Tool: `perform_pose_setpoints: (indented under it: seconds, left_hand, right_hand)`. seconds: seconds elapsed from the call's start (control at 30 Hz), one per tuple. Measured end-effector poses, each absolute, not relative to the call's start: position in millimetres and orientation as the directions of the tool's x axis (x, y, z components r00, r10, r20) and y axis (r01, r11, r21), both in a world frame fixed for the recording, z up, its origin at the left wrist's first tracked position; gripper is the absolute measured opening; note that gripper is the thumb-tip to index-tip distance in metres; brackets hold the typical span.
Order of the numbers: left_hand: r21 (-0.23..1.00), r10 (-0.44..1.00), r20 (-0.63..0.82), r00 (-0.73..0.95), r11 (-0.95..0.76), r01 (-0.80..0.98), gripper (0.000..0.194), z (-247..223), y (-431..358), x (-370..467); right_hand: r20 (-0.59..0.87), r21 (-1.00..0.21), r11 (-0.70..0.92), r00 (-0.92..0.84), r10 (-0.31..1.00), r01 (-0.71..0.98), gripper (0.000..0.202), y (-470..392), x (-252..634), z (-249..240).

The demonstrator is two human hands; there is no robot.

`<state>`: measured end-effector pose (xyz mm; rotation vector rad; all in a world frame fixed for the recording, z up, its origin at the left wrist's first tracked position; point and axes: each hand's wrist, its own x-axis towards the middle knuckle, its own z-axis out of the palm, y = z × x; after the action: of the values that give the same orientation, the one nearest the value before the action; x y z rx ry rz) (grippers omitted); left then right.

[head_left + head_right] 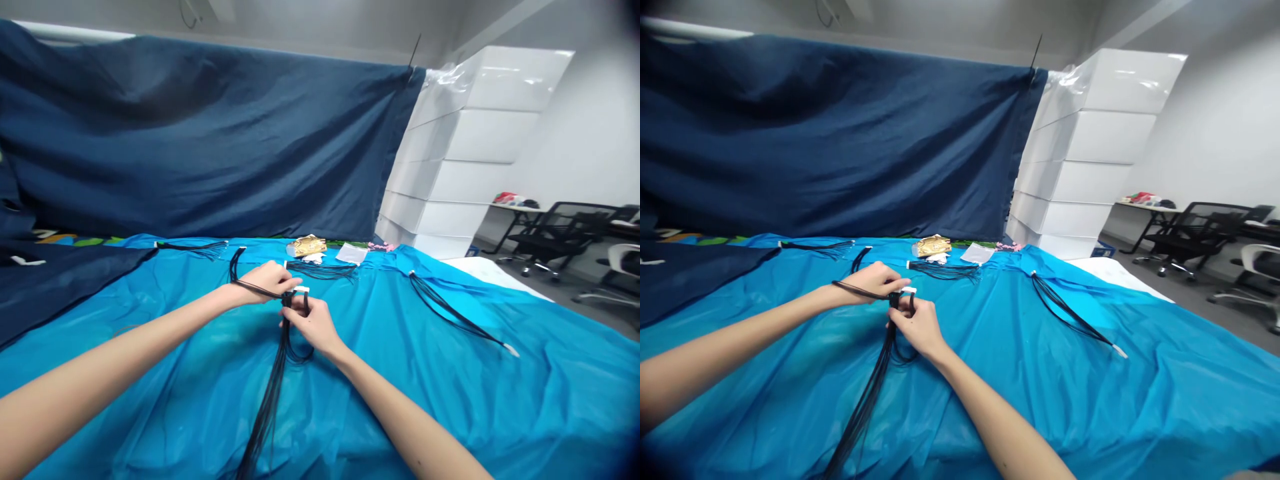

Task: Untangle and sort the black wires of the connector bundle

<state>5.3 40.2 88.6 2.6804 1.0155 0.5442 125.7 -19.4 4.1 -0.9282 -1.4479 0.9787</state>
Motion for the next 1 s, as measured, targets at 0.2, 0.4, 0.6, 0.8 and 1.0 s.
perform_pose_setpoints:
  seconds: [0.2,0.4,0.6,0.8,1.0]
  left_hand:
    - [0.519,0.694,0.085,0.715,-0.643,0.563,0.049,89.2,41.8,-4.7]
    - [0.656,0.737,-0.009,0.676,-0.506,0.56,0.052,76.2,48.3,-18.0]
    - [0.832,0.754,-0.119,0.646,-0.28,0.48,0.052,49.3,54.7,-36.4]
    - [0.962,0.806,-0.065,0.589,-0.107,0.252,0.05,27.2,51.7,-49.1]
    - [0.989,0.834,0.024,0.552,-0.099,0.107,0.043,13.6,52.0,-50.2]
  right_hand:
    - [0.309,-0.942,0.326,-0.179,0.934,0.075,0.013,-18.2,129.8,3.9]
    - [0.181,-0.973,0.221,-0.379,0.907,0.064,0.025,-19.5,132.9,1.5]
    - [0.078,-0.989,0.129,-0.464,0.883,0.078,0.024,-19.7,135.2,1.5]
    - [-0.055,-0.997,-0.024,-0.498,0.866,0.067,0.032,-15.8,144.7,0.3]
    - [-0.129,-0.992,-0.109,-0.507,0.852,0.069,0.034,-15.7,151.2,3.0]
